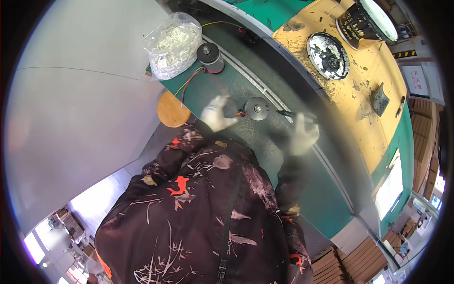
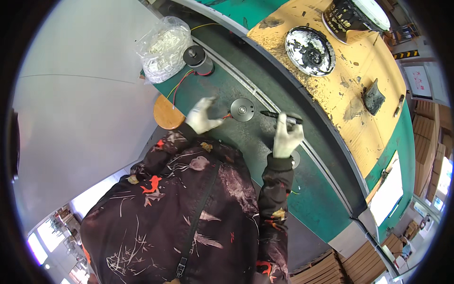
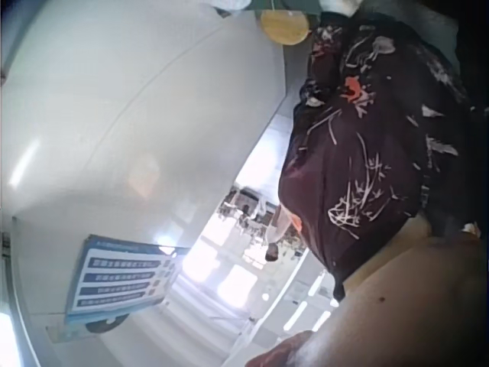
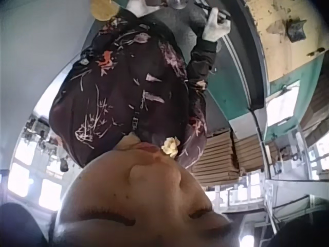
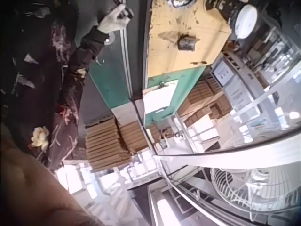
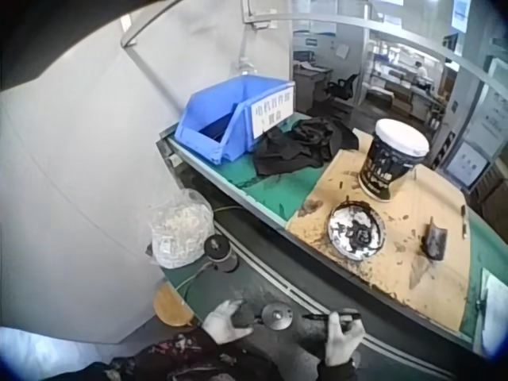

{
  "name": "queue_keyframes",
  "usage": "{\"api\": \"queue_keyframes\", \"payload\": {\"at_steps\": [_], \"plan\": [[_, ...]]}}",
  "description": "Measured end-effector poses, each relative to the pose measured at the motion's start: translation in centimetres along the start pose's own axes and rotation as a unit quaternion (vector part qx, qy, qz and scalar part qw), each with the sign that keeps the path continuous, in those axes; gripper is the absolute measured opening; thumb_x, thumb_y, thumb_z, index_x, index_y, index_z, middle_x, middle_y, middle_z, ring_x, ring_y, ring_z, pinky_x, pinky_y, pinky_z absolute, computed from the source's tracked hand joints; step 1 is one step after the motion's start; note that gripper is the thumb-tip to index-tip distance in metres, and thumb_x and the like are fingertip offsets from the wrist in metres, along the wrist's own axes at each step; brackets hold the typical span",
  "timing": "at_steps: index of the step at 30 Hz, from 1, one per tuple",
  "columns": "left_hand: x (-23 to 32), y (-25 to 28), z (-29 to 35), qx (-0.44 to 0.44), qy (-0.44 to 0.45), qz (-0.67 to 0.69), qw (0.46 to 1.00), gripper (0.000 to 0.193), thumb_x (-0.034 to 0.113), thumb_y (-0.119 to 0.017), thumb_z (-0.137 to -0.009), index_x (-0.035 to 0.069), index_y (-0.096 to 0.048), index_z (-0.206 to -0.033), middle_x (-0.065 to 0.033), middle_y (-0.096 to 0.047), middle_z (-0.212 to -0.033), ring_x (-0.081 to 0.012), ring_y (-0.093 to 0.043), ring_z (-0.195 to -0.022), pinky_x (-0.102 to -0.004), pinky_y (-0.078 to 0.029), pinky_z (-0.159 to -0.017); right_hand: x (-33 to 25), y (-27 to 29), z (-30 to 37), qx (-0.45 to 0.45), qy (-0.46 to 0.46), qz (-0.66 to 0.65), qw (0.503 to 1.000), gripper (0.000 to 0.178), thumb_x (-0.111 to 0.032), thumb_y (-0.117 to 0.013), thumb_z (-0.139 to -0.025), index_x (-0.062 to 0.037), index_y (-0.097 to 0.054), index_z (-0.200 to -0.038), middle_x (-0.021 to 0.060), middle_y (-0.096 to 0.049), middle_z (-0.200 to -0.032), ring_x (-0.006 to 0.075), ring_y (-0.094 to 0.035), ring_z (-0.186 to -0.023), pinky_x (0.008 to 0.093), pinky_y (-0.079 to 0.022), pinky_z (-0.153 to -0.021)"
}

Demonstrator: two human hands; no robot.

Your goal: Assembling electronic components by applying a substance to parts and organizing them into a rack.

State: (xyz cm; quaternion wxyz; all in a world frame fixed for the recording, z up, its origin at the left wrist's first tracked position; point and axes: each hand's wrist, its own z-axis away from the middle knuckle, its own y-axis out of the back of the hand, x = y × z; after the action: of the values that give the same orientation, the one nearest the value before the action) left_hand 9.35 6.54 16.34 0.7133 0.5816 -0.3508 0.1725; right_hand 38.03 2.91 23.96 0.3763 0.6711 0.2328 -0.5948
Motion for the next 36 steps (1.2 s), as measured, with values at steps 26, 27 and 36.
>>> {"api": "queue_keyframes", "payload": {"at_steps": [26,27,36], "plan": [[-6.5,10.6,-7.0,0.128,0.074,-0.175,0.974,0.086,0.03,-0.088,-0.052,0.003,-0.057,-0.128,-0.0173,-0.054,-0.125,-0.0382,-0.054,-0.116,-0.0443,-0.047,-0.101,-16.7,2.8,-4.7,0.033,0.207,-0.024,0.977,0.019,-0.013,-0.068,-0.095,0.0019,-0.065,-0.106,0.0054,-0.067,-0.076,0.0121,-0.062,-0.063,0.0256,-0.05,-0.058],[-6.2,10.5,-6.9,0.131,0.071,-0.188,0.971,0.087,0.029,-0.088,-0.052,0.005,-0.057,-0.129,-0.0163,-0.054,-0.126,-0.0379,-0.053,-0.117,-0.0446,-0.047,-0.101,-17.3,2.6,-6.8,0.069,0.255,-0.051,0.963,0.022,-0.015,-0.07,-0.094,0.0014,-0.066,-0.108,0.0066,-0.068,-0.078,0.0125,-0.063,-0.063,0.0257,-0.05,-0.058],[-6.8,9.6,-6.4,0.136,0.09,-0.145,0.976,0.089,0.028,-0.089,-0.054,0.012,-0.056,-0.134,-0.017,-0.054,-0.129,-0.0385,-0.05,-0.124,-0.0465,-0.045,-0.107,-16.3,1.4,-13.2,0.008,0.265,0.105,0.959,0.022,-0.022,-0.078,-0.089,-0.0011,-0.072,-0.092,0.0011,-0.067,-0.071,0.0056,-0.055,-0.062,0.0245,-0.046,-0.06]]}}
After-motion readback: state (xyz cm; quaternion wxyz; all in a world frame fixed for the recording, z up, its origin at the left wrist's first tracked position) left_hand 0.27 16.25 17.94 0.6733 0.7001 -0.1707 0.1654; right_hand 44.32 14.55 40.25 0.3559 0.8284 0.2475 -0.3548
